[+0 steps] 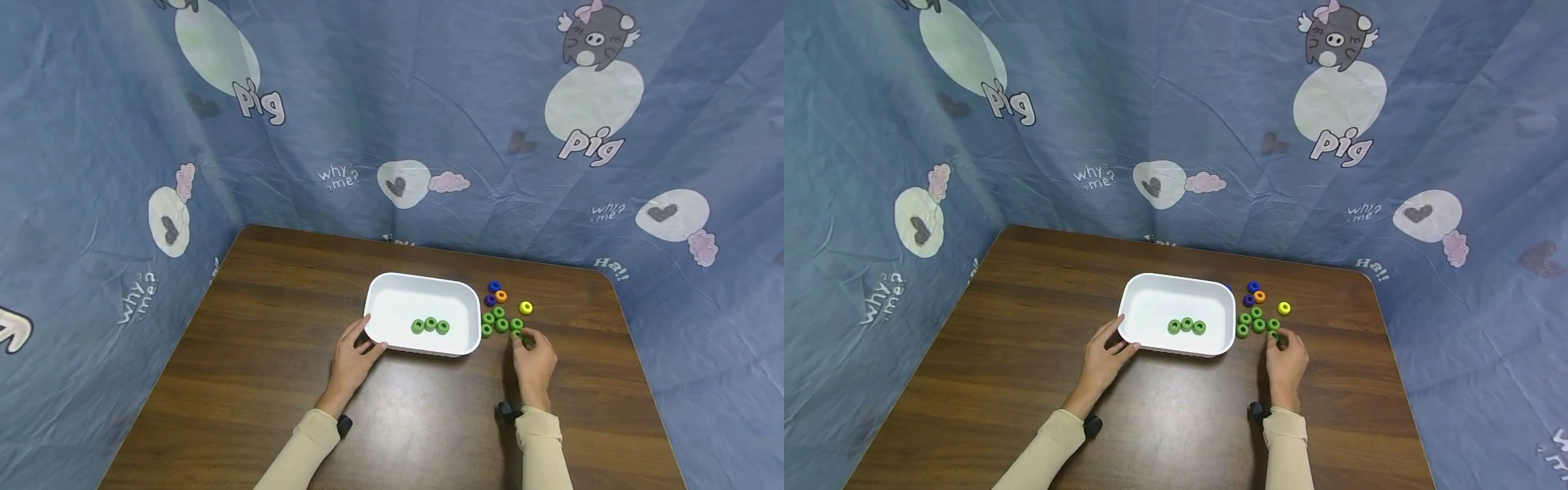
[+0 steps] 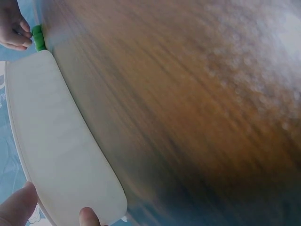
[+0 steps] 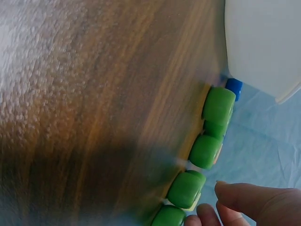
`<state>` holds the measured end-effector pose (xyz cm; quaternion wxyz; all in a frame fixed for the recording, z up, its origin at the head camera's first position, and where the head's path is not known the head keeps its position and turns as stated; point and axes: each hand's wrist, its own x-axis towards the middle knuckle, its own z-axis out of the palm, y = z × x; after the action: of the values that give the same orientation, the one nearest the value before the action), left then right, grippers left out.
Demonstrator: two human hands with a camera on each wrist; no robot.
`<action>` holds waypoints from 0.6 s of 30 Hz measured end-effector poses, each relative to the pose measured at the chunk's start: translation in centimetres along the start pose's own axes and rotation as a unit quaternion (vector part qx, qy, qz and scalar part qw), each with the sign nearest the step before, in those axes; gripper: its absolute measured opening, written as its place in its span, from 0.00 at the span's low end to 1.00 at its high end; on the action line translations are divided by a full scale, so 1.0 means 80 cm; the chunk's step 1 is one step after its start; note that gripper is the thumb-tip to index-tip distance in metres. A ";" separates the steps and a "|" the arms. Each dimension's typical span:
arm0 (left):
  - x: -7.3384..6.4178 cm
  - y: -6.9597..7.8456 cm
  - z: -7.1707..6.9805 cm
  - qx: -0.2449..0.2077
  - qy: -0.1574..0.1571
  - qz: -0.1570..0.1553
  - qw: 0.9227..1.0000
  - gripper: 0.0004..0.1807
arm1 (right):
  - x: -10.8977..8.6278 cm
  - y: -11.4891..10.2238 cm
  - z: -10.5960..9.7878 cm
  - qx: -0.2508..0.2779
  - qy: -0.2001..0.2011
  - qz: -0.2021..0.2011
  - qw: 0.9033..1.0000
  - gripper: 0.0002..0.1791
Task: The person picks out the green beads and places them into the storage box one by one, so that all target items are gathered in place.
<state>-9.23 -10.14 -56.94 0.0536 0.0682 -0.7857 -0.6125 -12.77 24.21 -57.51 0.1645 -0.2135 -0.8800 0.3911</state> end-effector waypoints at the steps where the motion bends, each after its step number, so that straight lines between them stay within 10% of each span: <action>1: 0.000 0.000 0.000 -0.001 0.001 0.000 1.000 0.38 | 0.000 -0.001 -0.001 0.003 0.001 0.000 1.000 0.12; 18: -0.001 0.001 -0.001 -0.002 -0.006 -0.012 1.000 0.39 | -0.003 0.004 -0.007 0.007 0.014 0.025 1.000 0.13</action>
<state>-9.14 -10.17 -56.89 0.0418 0.0736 -0.7837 -0.6153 -12.19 24.62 -57.41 0.1681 -0.2393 -0.8696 0.3979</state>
